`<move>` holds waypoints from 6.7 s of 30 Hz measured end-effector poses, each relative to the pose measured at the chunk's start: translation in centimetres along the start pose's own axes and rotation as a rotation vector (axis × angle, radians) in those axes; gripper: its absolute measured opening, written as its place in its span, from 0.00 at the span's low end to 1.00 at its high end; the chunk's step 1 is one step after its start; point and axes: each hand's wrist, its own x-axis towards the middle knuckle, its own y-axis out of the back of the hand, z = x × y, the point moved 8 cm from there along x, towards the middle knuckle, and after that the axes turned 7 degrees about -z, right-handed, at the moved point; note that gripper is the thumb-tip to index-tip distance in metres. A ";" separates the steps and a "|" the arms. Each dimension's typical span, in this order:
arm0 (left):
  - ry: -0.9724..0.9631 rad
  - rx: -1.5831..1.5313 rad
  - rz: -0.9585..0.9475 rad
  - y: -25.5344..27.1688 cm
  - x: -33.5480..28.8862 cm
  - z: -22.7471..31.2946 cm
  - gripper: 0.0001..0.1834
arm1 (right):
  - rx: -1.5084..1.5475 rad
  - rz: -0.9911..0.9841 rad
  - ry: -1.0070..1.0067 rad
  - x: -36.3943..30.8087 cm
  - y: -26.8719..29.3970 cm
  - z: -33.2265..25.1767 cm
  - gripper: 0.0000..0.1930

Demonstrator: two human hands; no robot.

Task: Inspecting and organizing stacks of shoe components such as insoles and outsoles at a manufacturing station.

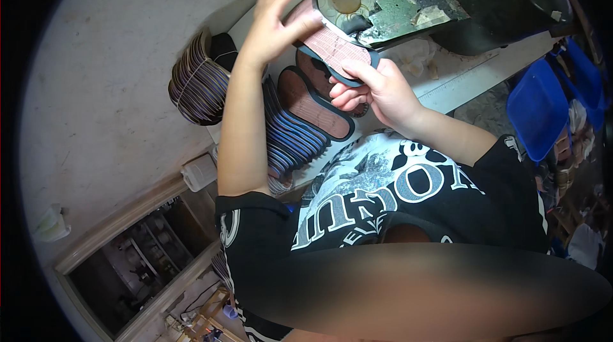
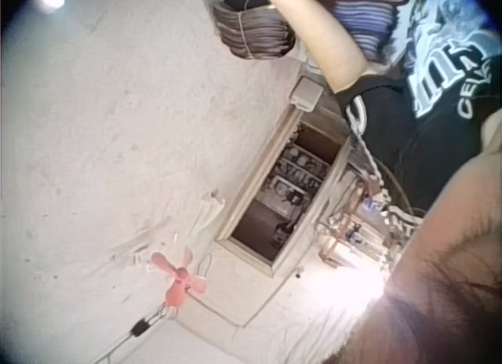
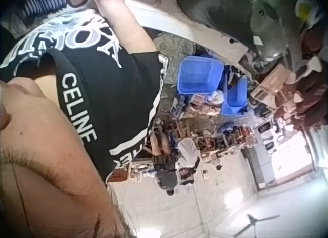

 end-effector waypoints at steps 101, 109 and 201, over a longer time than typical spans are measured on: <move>0.734 -0.884 -0.430 -6.0 -7.0 -0.3 0.20 | -0.070 0.050 0.020 0.8 1.6 -0.4 0.17; 0.788 -0.830 -0.380 -5.4 -6.9 -0.9 0.19 | -0.083 -0.043 -0.185 -2.3 0.2 2.7 0.14; 0.341 -1.904 0.100 -3.8 -13.4 7.3 0.25 | -0.661 -0.356 -0.090 -1.2 -5.6 -4.5 0.30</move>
